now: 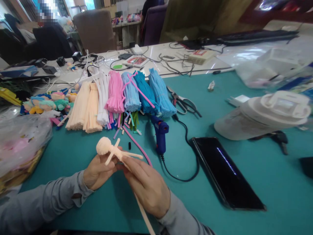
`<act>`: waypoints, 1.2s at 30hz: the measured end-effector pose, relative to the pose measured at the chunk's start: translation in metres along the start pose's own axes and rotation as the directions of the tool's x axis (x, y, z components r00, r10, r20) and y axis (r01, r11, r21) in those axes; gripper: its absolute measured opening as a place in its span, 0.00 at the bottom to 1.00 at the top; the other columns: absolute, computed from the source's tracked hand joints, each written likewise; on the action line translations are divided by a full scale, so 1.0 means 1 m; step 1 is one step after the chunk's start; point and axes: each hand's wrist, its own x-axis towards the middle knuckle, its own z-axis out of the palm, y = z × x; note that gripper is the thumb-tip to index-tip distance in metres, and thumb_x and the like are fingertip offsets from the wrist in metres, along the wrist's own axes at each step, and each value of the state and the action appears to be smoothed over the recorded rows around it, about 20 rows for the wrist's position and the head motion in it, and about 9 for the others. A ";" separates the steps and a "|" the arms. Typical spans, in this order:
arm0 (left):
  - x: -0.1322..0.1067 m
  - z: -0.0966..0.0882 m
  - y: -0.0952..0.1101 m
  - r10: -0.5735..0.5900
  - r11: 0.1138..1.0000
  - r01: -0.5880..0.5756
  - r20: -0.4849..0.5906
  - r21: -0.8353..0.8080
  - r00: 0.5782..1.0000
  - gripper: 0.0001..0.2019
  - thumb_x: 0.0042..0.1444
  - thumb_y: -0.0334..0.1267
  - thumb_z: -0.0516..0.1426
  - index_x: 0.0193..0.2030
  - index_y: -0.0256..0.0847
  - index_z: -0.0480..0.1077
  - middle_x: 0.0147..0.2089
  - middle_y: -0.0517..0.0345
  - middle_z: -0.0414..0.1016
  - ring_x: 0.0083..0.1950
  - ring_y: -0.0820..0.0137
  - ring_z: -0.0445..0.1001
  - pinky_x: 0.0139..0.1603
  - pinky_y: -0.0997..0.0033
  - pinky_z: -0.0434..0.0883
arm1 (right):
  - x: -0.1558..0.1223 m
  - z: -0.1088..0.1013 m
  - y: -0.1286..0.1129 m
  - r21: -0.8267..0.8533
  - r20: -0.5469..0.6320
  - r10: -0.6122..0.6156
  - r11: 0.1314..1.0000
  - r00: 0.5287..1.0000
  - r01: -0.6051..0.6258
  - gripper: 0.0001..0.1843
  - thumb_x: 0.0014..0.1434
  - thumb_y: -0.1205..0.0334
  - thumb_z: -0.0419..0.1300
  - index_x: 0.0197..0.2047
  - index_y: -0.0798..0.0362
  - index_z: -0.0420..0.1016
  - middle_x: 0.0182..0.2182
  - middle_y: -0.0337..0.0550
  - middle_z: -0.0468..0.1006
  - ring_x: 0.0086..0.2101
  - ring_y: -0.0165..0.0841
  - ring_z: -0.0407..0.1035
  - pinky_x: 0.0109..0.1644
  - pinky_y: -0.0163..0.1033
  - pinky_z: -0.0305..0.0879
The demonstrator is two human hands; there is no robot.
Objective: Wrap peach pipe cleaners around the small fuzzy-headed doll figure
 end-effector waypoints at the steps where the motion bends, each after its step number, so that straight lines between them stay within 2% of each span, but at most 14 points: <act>1: 0.001 0.000 -0.001 0.014 1.000 -0.014 -0.019 0.008 1.000 0.21 0.30 0.39 0.69 0.35 0.39 0.73 0.32 0.54 0.75 0.39 0.60 0.73 0.43 0.57 0.67 | 0.000 0.001 0.000 -0.004 0.011 -0.004 1.000 1.000 0.004 0.19 0.63 0.67 0.48 0.57 0.51 0.63 0.45 0.49 0.77 0.43 0.36 0.73 0.45 0.37 0.73; 4: 0.004 -0.003 -0.004 0.070 0.995 -0.062 -0.108 0.075 0.992 0.19 0.32 0.44 0.68 0.32 0.38 0.72 0.29 0.57 0.73 0.36 0.64 0.73 0.42 0.59 0.68 | 0.003 0.002 -0.001 -0.026 0.062 -0.023 0.999 0.998 0.025 0.21 0.62 0.69 0.48 0.59 0.52 0.61 0.46 0.48 0.76 0.45 0.35 0.72 0.49 0.39 0.71; 6: 0.007 -0.004 -0.004 0.096 0.991 -0.080 -0.155 0.107 0.983 0.18 0.32 0.45 0.68 0.30 0.38 0.72 0.26 0.59 0.71 0.34 0.65 0.72 0.42 0.59 0.68 | 0.006 0.001 -0.004 -0.035 0.079 -0.035 0.999 0.996 0.038 0.21 0.61 0.69 0.49 0.57 0.52 0.62 0.44 0.48 0.77 0.43 0.35 0.72 0.48 0.39 0.71; 9: 0.010 -0.005 -0.001 0.081 0.995 -0.068 -0.181 0.074 0.980 0.19 0.30 0.44 0.69 0.29 0.37 0.72 0.25 0.60 0.70 0.31 0.67 0.72 0.41 0.59 0.69 | 0.011 -0.007 -0.010 -0.047 -0.004 -0.094 0.994 0.996 0.094 0.13 0.57 0.70 0.53 0.43 0.49 0.72 0.40 0.47 0.78 0.39 0.37 0.74 0.43 0.41 0.73; 10: 0.010 -0.005 0.001 0.070 0.996 -0.060 -0.186 0.058 0.980 0.19 0.30 0.43 0.69 0.29 0.37 0.72 0.25 0.60 0.71 0.31 0.68 0.72 0.41 0.59 0.69 | 0.012 -0.011 -0.012 -0.045 -0.047 -0.115 0.993 0.992 0.113 0.11 0.55 0.72 0.55 0.37 0.48 0.73 0.37 0.46 0.78 0.37 0.37 0.74 0.42 0.43 0.72; 12: 0.010 -0.005 0.002 0.055 0.998 -0.048 -0.191 0.045 0.980 0.18 0.30 0.42 0.69 0.29 0.36 0.72 0.27 0.59 0.71 0.30 0.69 0.72 0.41 0.60 0.70 | 0.014 -0.017 -0.014 -0.003 -0.107 -0.098 0.995 0.989 0.098 0.11 0.51 0.75 0.56 0.32 0.48 0.72 0.29 0.42 0.76 0.30 0.34 0.73 0.41 0.45 0.72; 14: 0.009 -0.005 0.002 0.044 0.998 -0.036 -0.180 0.049 0.983 0.19 0.30 0.42 0.69 0.29 0.36 0.72 0.27 0.58 0.71 0.31 0.67 0.72 0.41 0.59 0.70 | 0.015 -0.021 -0.015 0.073 -0.163 -0.056 0.995 0.985 0.068 0.13 0.50 0.77 0.56 0.32 0.48 0.70 0.24 0.39 0.73 0.26 0.31 0.70 0.40 0.45 0.71; 18: 0.006 -0.003 -0.001 0.034 0.996 -0.019 -0.164 0.092 0.986 0.18 0.28 0.43 0.70 0.27 0.38 0.73 0.26 0.59 0.72 0.32 0.66 0.73 0.41 0.59 0.70 | 0.014 -0.018 -0.012 0.151 -0.228 -0.003 0.988 0.974 0.038 0.14 0.49 0.79 0.57 0.34 0.49 0.69 0.25 0.38 0.74 0.28 0.31 0.70 0.40 0.44 0.71; 24: 0.004 -0.004 -0.004 0.017 0.994 0.003 -0.176 0.111 0.984 0.18 0.25 0.41 0.71 0.25 0.40 0.73 0.25 0.60 0.73 0.31 0.66 0.73 0.40 0.60 0.69 | 0.015 -0.018 -0.016 0.014 -0.187 0.015 1.000 0.982 -0.013 0.11 0.51 0.75 0.59 0.31 0.48 0.70 0.25 0.37 0.76 0.27 0.31 0.71 0.49 0.51 0.61; 31: 0.002 -0.006 -0.005 -0.002 0.989 0.022 -0.138 0.145 0.990 0.17 0.26 0.42 0.70 0.25 0.39 0.74 0.23 0.61 0.72 0.28 0.69 0.72 0.35 0.65 0.69 | 0.017 -0.020 -0.017 -0.050 -0.190 -0.020 0.999 0.982 0.010 0.10 0.52 0.74 0.58 0.29 0.48 0.70 0.24 0.35 0.76 0.25 0.30 0.70 0.48 0.49 0.60; 36: 0.003 -0.009 -0.005 0.021 0.988 -0.012 -0.059 0.156 0.998 0.16 0.30 0.42 0.69 0.26 0.39 0.73 0.24 0.61 0.72 0.28 0.70 0.71 0.35 0.65 0.69 | 0.016 -0.018 -0.017 -0.079 -0.207 -0.021 0.997 0.978 0.005 0.08 0.53 0.72 0.59 0.28 0.49 0.70 0.24 0.37 0.75 0.26 0.30 0.69 0.47 0.49 0.60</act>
